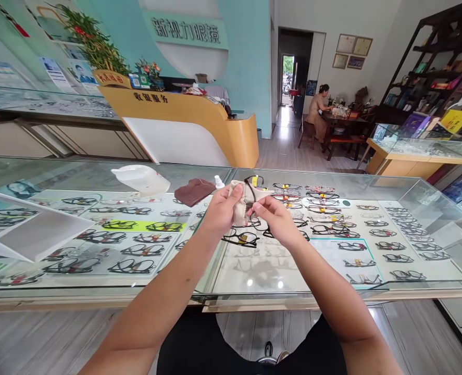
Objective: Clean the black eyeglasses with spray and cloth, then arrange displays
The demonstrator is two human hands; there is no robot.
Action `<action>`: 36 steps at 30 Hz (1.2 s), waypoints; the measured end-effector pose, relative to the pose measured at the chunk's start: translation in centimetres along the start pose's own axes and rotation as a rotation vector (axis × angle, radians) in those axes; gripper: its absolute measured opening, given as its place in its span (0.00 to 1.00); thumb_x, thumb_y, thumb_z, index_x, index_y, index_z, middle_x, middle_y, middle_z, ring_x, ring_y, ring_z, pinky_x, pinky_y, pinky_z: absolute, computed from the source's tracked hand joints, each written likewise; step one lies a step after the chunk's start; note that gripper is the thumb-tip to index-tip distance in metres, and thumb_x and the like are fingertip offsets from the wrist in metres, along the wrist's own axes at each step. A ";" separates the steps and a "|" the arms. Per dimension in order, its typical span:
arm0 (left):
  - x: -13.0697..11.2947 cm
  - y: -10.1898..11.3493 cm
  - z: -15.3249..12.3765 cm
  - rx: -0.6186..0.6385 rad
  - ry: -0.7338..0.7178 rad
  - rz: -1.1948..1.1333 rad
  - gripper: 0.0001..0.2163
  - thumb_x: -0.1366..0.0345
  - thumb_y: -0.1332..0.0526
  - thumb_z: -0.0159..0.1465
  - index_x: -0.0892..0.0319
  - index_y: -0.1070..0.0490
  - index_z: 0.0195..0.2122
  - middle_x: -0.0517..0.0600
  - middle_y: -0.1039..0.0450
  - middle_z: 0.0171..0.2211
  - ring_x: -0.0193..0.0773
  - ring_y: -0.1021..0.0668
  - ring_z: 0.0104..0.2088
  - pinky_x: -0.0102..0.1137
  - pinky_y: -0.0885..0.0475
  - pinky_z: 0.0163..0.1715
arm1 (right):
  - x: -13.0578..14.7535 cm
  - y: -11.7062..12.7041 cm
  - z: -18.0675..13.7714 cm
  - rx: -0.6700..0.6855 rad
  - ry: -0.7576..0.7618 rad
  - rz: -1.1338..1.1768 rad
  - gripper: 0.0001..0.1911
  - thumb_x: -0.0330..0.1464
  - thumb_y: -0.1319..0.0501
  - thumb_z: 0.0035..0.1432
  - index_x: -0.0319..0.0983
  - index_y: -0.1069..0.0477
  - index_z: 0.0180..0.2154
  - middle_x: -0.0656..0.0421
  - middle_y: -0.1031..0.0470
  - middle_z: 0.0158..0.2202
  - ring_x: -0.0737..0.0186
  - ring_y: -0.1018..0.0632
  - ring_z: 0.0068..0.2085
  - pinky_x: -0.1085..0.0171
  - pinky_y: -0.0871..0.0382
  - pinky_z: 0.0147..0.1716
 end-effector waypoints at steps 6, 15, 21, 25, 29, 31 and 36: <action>-0.1 0.0 0.2 0.113 0.029 -0.002 0.28 0.51 0.18 0.49 0.58 0.22 0.45 0.51 0.17 0.35 0.33 0.24 0.25 0.30 0.25 0.28 | 0.1 0.7 0.2 -0.051 -0.029 0.065 0.28 0.59 0.24 0.48 0.43 0.25 0.31 0.61 0.21 0.30 0.62 0.24 0.36 0.60 0.30 0.46; 0.1 -0.2 -0.5 -0.123 -0.039 0.057 0.27 0.38 0.23 0.51 0.58 0.26 0.29 0.43 0.30 0.17 0.29 0.35 0.13 0.27 0.40 0.12 | -1.4 -1.1 -0.2 0.036 -0.075 0.048 0.31 0.61 0.25 0.47 0.42 0.26 0.35 0.60 0.21 0.33 0.60 0.22 0.38 0.57 0.26 0.48; 0.7 1.1 0.7 -0.301 -0.048 -0.035 0.29 0.34 0.26 0.51 0.58 0.24 0.32 0.46 0.24 0.23 0.34 0.24 0.21 0.28 0.29 0.21 | -0.7 -0.1 0.1 0.020 -0.019 0.048 0.28 0.60 0.26 0.51 0.43 0.29 0.32 0.60 0.21 0.33 0.60 0.24 0.37 0.58 0.28 0.47; 1.0 2.4 1.6 -0.420 -0.025 -0.059 0.28 0.35 0.27 0.55 0.58 0.22 0.36 0.50 0.18 0.30 0.39 0.17 0.31 0.29 0.23 0.30 | 0.8 1.2 0.2 -0.046 -0.002 0.109 0.27 0.57 0.26 0.51 0.44 0.31 0.31 0.60 0.23 0.33 0.60 0.25 0.38 0.60 0.29 0.45; 1.1 2.6 1.6 -0.401 -0.006 -0.027 0.28 0.34 0.30 0.57 0.58 0.22 0.38 0.51 0.17 0.31 0.42 0.15 0.34 0.31 0.23 0.31 | 1.4 1.5 0.0 -0.071 -0.023 0.132 0.26 0.56 0.25 0.51 0.44 0.29 0.32 0.60 0.23 0.33 0.61 0.26 0.37 0.61 0.29 0.44; 1.0 2.5 1.5 -0.393 0.004 -0.026 0.29 0.34 0.29 0.56 0.58 0.22 0.38 0.51 0.17 0.31 0.43 0.16 0.33 0.31 0.23 0.31 | 1.4 1.4 0.0 -0.062 -0.025 0.126 0.25 0.55 0.25 0.52 0.44 0.29 0.32 0.59 0.23 0.33 0.60 0.25 0.37 0.61 0.28 0.43; 1.1 2.5 1.6 -0.389 0.022 -0.059 0.28 0.36 0.27 0.55 0.58 0.21 0.38 0.52 0.16 0.35 0.42 0.16 0.34 0.32 0.22 0.32 | 1.4 1.3 -0.1 -0.058 -0.029 0.112 0.23 0.55 0.27 0.55 0.44 0.30 0.33 0.58 0.23 0.34 0.59 0.25 0.37 0.60 0.28 0.43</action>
Point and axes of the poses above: each hand's wrist, its own z-axis towards the middle knuckle, its own y-axis out of the back of the hand, x = y × z, the point moved 3 cm from there along z, towards the middle knuckle
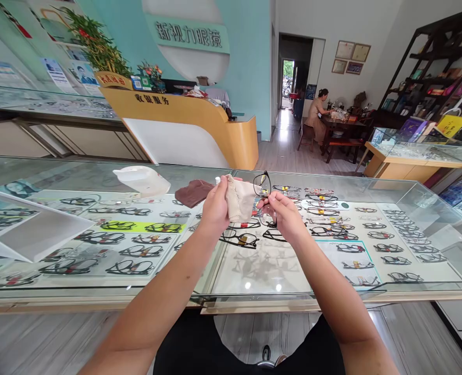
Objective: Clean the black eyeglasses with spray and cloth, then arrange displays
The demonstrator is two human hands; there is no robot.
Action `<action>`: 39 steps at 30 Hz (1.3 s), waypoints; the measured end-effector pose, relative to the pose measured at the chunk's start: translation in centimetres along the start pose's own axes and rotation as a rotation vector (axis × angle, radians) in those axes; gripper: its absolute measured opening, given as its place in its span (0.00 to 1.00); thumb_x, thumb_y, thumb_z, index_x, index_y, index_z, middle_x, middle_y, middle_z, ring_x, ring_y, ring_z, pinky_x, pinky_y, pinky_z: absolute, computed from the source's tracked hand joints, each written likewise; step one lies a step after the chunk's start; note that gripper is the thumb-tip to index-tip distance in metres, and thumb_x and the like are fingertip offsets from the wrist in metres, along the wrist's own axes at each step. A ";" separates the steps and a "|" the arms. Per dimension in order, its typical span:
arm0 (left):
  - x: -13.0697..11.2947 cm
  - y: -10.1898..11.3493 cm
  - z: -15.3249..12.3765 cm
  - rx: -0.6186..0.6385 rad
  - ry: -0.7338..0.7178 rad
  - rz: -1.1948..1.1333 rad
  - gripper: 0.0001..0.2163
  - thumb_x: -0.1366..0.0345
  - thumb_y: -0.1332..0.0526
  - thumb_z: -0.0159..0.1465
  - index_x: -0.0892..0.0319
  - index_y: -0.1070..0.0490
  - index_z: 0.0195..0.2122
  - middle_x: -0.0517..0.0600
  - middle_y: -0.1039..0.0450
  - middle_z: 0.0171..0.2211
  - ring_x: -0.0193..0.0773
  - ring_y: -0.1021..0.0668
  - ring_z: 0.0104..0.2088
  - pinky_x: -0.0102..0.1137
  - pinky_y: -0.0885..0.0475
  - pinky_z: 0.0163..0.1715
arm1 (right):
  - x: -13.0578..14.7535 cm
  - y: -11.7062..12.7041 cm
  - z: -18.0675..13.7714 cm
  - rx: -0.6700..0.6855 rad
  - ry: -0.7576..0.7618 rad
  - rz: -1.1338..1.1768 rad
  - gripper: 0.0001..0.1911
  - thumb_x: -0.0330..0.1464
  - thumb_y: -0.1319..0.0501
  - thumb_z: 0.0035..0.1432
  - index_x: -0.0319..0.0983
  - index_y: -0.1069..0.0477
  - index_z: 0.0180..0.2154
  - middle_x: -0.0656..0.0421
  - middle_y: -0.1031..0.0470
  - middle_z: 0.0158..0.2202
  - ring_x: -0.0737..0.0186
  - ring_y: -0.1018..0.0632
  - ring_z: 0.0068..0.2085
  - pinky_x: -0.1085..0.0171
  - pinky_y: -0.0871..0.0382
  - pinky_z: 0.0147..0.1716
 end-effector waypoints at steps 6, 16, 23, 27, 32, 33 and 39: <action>0.4 -0.1 0.1 0.027 0.036 -0.019 0.28 0.35 0.29 0.57 0.58 0.22 0.39 0.54 0.15 0.36 0.44 0.15 0.36 0.34 0.21 0.34 | 0.2 0.0 0.0 -0.040 -0.040 0.069 0.23 0.52 0.25 0.51 0.43 0.29 0.32 0.58 0.22 0.33 0.60 0.25 0.36 0.62 0.29 0.39; 0.0 0.0 -0.2 0.165 -0.119 0.057 0.23 0.41 0.26 0.58 0.58 0.20 0.37 0.42 0.34 0.22 0.28 0.32 0.21 0.26 0.35 0.21 | 0.7 0.2 0.0 -0.008 -0.015 0.070 0.24 0.51 0.24 0.50 0.42 0.31 0.30 0.59 0.22 0.32 0.63 0.27 0.33 0.63 0.33 0.34; 0.1 -0.1 -0.2 0.176 0.021 -0.089 0.15 0.51 0.28 0.64 0.58 0.21 0.39 0.48 0.21 0.33 0.31 0.23 0.27 0.26 0.26 0.27 | 0.6 0.9 0.2 -0.003 0.138 -0.200 0.23 0.53 0.28 0.57 0.44 0.31 0.31 0.60 0.23 0.29 0.60 0.26 0.34 0.60 0.31 0.41; 0.5 -0.2 0.1 0.144 0.157 -0.198 0.12 0.55 0.36 0.71 0.57 0.22 0.47 0.55 0.19 0.57 0.43 0.17 0.55 0.37 0.20 0.54 | 0.5 0.6 -0.2 -0.148 0.475 -0.751 0.13 0.43 0.37 0.68 0.43 0.28 0.34 0.57 0.20 0.35 0.58 0.25 0.38 0.57 0.32 0.45; 0.7 -0.6 -0.2 0.153 0.292 -0.231 0.18 0.58 0.45 0.76 0.55 0.28 0.63 0.57 0.26 0.67 0.46 0.19 0.61 0.47 0.26 0.65 | -0.3 -0.5 -1.0 -0.231 0.727 -1.334 0.09 0.34 0.41 0.73 0.43 0.24 0.39 0.54 0.16 0.41 0.52 0.25 0.43 0.55 0.36 0.45; 0.7 -0.7 -0.2 0.143 0.312 -0.229 0.19 0.59 0.47 0.77 0.55 0.30 0.65 0.57 0.26 0.67 0.46 0.19 0.60 0.47 0.26 0.65 | -0.4 -0.6 -1.2 -0.254 0.753 -1.407 0.09 0.34 0.41 0.73 0.42 0.24 0.40 0.54 0.16 0.42 0.52 0.25 0.44 0.55 0.37 0.45; 0.4 -0.6 -0.3 0.121 0.336 -0.242 0.24 0.58 0.47 0.77 0.54 0.37 0.73 0.57 0.23 0.63 0.45 0.18 0.58 0.44 0.25 0.64 | -0.5 -0.9 -1.5 -0.342 0.794 -1.639 0.10 0.33 0.41 0.75 0.41 0.23 0.39 0.55 0.15 0.44 0.54 0.27 0.43 0.55 0.40 0.45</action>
Point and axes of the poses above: each hand's wrist, its own z-axis towards the middle knuckle, its own y-axis out of the back of the hand, x = y × z, the point moved 3 cm from there along z, towards the middle knuckle
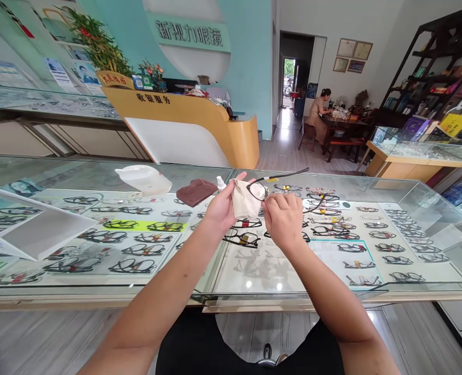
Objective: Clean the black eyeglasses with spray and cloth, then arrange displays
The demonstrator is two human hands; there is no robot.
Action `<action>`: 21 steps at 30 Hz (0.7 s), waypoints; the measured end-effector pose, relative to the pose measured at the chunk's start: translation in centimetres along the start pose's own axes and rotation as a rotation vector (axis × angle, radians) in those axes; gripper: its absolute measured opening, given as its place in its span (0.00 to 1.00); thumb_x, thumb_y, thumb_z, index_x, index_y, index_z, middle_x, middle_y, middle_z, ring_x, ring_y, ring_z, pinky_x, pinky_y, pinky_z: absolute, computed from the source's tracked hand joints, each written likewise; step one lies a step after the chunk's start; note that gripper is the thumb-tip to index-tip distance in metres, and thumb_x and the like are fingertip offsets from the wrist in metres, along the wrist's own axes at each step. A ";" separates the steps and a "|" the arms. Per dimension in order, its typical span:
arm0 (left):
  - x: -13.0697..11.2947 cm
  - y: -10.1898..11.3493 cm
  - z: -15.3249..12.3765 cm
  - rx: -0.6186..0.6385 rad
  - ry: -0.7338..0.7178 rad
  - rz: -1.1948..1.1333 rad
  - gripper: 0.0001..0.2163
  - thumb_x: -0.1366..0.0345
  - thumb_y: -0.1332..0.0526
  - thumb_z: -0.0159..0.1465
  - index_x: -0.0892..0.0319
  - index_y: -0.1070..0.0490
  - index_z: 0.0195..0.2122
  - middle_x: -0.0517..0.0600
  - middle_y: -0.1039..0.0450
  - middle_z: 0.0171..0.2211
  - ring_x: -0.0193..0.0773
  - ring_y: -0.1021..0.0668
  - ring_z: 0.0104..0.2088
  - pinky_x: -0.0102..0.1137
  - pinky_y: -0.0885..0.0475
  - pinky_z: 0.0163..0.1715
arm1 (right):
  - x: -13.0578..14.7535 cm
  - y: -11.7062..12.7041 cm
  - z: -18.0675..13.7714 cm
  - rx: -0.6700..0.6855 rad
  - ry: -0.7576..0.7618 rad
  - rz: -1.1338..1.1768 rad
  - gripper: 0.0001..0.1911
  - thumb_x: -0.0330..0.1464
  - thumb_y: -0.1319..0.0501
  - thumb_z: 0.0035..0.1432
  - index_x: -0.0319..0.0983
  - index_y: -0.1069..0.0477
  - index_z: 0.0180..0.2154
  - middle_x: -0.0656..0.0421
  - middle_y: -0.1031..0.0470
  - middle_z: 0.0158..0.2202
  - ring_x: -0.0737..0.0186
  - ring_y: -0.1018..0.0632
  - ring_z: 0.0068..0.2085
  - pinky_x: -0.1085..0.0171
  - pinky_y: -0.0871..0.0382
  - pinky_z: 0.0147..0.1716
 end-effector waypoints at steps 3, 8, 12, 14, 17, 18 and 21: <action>0.0 -0.6 -0.4 0.064 0.017 -0.042 0.25 0.58 0.48 0.78 0.52 0.40 0.74 0.57 0.22 0.63 0.46 0.18 0.59 0.46 0.24 0.63 | 0.3 -1.1 0.0 0.112 0.015 -0.083 0.12 0.33 0.42 0.75 0.40 0.22 0.38 0.53 0.15 0.42 0.51 0.27 0.44 0.55 0.40 0.46; 0.3 -1.5 -1.1 0.120 0.060 -0.104 0.25 0.58 0.49 0.78 0.50 0.41 0.75 0.56 0.22 0.62 0.46 0.18 0.59 0.46 0.25 0.64 | 1.0 -3.2 -0.1 0.329 -0.047 -0.165 0.10 0.26 0.42 0.72 0.37 0.21 0.44 0.48 0.16 0.43 0.49 0.26 0.45 0.53 0.39 0.49; -0.1 -1.2 -0.9 0.095 0.007 -0.108 0.25 0.57 0.47 0.78 0.48 0.40 0.75 0.55 0.21 0.62 0.45 0.18 0.57 0.43 0.25 0.62 | 1.4 -3.5 -0.2 0.372 -0.074 -0.170 0.10 0.24 0.42 0.70 0.36 0.22 0.42 0.46 0.16 0.43 0.48 0.25 0.47 0.53 0.38 0.50; -0.4 -0.7 -0.6 0.076 -0.068 -0.076 0.24 0.56 0.46 0.77 0.49 0.37 0.73 0.55 0.20 0.61 0.44 0.18 0.57 0.41 0.25 0.61 | 1.1 -3.2 -0.2 0.358 -0.097 -0.147 0.09 0.26 0.42 0.71 0.37 0.23 0.41 0.46 0.16 0.43 0.48 0.24 0.48 0.53 0.38 0.50; -0.9 0.1 0.1 0.038 -0.242 -0.007 0.21 0.53 0.40 0.74 0.52 0.27 0.64 0.54 0.18 0.55 0.41 0.18 0.53 0.35 0.24 0.55 | -0.1 -2.2 0.1 0.284 -0.182 0.023 0.08 0.32 0.42 0.73 0.39 0.26 0.39 0.48 0.17 0.41 0.48 0.24 0.46 0.54 0.36 0.48; -1.0 0.4 0.3 0.013 -0.308 0.024 0.19 0.52 0.37 0.72 0.53 0.23 0.60 0.52 0.17 0.50 0.39 0.18 0.49 0.33 0.24 0.52 | -0.7 -1.8 0.3 0.250 -0.220 0.141 0.09 0.34 0.42 0.73 0.40 0.27 0.39 0.50 0.18 0.40 0.50 0.24 0.45 0.54 0.35 0.47; -1.2 1.2 0.7 -0.025 -0.471 0.155 0.17 0.46 0.32 0.67 0.55 0.19 0.46 0.46 0.26 0.30 0.34 0.25 0.31 0.29 0.27 0.37 | -2.4 -0.6 1.0 0.185 -0.348 0.617 0.12 0.40 0.42 0.72 0.43 0.30 0.36 0.55 0.20 0.37 0.56 0.24 0.41 0.58 0.32 0.44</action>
Point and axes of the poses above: each hand's wrist, its own z-axis towards the middle knuckle, its own y-axis out of the back of the hand, x = y × z, the point moved 3 cm from there along z, towards the middle knuckle
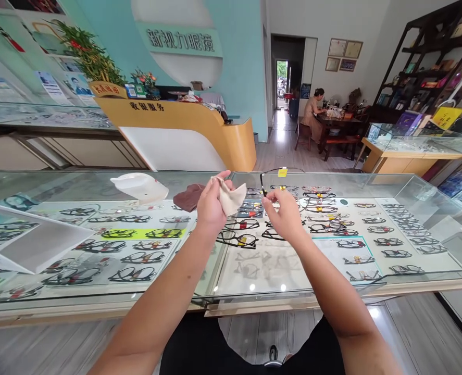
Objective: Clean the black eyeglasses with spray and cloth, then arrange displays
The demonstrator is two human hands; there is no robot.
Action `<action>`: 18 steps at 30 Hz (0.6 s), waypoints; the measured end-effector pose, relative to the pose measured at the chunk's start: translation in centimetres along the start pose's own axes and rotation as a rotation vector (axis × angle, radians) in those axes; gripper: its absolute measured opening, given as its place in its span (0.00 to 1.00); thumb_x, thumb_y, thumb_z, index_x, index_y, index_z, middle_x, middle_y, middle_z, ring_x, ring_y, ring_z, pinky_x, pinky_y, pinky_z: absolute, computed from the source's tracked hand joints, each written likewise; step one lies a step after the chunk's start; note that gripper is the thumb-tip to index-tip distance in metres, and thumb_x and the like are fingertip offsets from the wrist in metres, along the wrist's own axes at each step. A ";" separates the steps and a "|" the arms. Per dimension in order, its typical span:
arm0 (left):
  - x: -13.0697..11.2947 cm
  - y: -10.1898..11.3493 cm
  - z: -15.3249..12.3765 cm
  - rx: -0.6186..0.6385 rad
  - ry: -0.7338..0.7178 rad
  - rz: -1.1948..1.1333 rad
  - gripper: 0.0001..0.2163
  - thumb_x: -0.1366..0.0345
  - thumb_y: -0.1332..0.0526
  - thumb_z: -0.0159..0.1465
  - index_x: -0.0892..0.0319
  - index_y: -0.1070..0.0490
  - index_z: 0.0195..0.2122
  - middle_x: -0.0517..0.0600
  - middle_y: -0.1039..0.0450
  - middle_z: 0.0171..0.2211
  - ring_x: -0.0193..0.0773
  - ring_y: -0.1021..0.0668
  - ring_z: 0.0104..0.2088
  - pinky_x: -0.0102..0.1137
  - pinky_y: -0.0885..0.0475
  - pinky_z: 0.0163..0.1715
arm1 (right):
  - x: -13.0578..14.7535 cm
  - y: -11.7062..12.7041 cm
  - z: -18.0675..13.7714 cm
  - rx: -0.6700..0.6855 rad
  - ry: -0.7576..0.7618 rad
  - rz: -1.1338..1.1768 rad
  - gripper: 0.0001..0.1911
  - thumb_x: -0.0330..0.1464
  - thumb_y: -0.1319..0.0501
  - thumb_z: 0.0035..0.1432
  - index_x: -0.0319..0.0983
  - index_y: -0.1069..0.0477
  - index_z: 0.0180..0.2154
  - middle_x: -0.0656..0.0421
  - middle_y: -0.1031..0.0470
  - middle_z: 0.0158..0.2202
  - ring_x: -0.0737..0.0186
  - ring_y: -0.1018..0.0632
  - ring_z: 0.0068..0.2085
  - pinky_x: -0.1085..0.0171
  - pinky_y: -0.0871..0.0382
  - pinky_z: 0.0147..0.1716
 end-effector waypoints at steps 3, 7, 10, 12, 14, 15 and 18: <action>-0.4 0.1 -0.3 0.080 -0.161 0.214 0.21 0.40 0.33 0.65 0.54 0.19 0.39 0.44 0.36 0.25 0.34 0.34 0.26 0.30 0.31 0.32 | -0.2 1.3 0.7 0.115 -0.127 0.450 0.18 0.50 0.37 0.66 0.43 0.31 0.34 0.58 0.19 0.36 0.60 0.24 0.38 0.60 0.31 0.43; -2.5 -0.8 -1.5 0.230 -0.423 0.584 0.22 0.39 0.32 0.63 0.53 0.17 0.44 0.52 0.23 0.39 0.44 0.25 0.41 0.37 0.27 0.50 | -0.1 2.2 1.3 0.306 -0.254 0.784 0.23 0.53 0.28 0.57 0.42 0.29 0.31 0.59 0.19 0.32 0.62 0.24 0.35 0.61 0.31 0.42; -4.5 -2.2 -2.0 0.376 -0.498 0.712 0.30 0.43 0.23 0.55 0.50 0.20 0.56 0.56 0.23 0.57 0.50 0.24 0.53 0.41 0.28 0.58 | 0.6 3.1 1.9 0.450 -0.280 0.875 0.22 0.51 0.26 0.55 0.41 0.29 0.30 0.59 0.19 0.30 0.63 0.24 0.33 0.62 0.32 0.38; -6.0 -3.4 -1.8 0.490 -0.541 0.762 0.35 0.45 0.21 0.52 0.48 0.22 0.61 0.56 0.25 0.64 0.52 0.25 0.57 0.41 0.28 0.59 | 1.5 4.0 2.7 0.553 -0.259 0.874 0.22 0.50 0.26 0.55 0.41 0.28 0.30 0.58 0.19 0.29 0.63 0.24 0.32 0.62 0.32 0.36; -7.5 -4.7 -1.5 0.585 -0.605 0.788 0.33 0.45 0.21 0.53 0.48 0.21 0.60 0.56 0.21 0.60 0.51 0.23 0.55 0.41 0.28 0.57 | 2.7 5.2 3.7 0.623 -0.213 0.839 0.21 0.49 0.26 0.55 0.41 0.28 0.29 0.58 0.19 0.29 0.62 0.23 0.32 0.62 0.32 0.34; -8.2 -5.3 -1.2 0.608 -0.644 0.791 0.31 0.45 0.21 0.54 0.49 0.20 0.57 0.55 0.19 0.56 0.50 0.22 0.52 0.41 0.27 0.55 | 3.4 5.8 4.2 0.638 -0.188 0.815 0.21 0.49 0.26 0.55 0.41 0.28 0.29 0.58 0.19 0.28 0.62 0.24 0.31 0.62 0.31 0.33; -10.4 -6.7 -0.7 0.592 -0.768 0.768 0.25 0.44 0.21 0.53 0.50 0.16 0.49 0.53 0.16 0.44 0.47 0.22 0.42 0.41 0.26 0.49 | 5.5 7.7 5.7 0.608 -0.086 0.731 0.23 0.53 0.27 0.57 0.41 0.27 0.29 0.58 0.19 0.28 0.61 0.23 0.32 0.61 0.28 0.33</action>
Point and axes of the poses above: each hand's wrist, its own z-axis towards the middle knuckle, its own y-axis out of the back of the hand, x = y × z, the point moved 3 cm from there along z, towards the middle knuckle
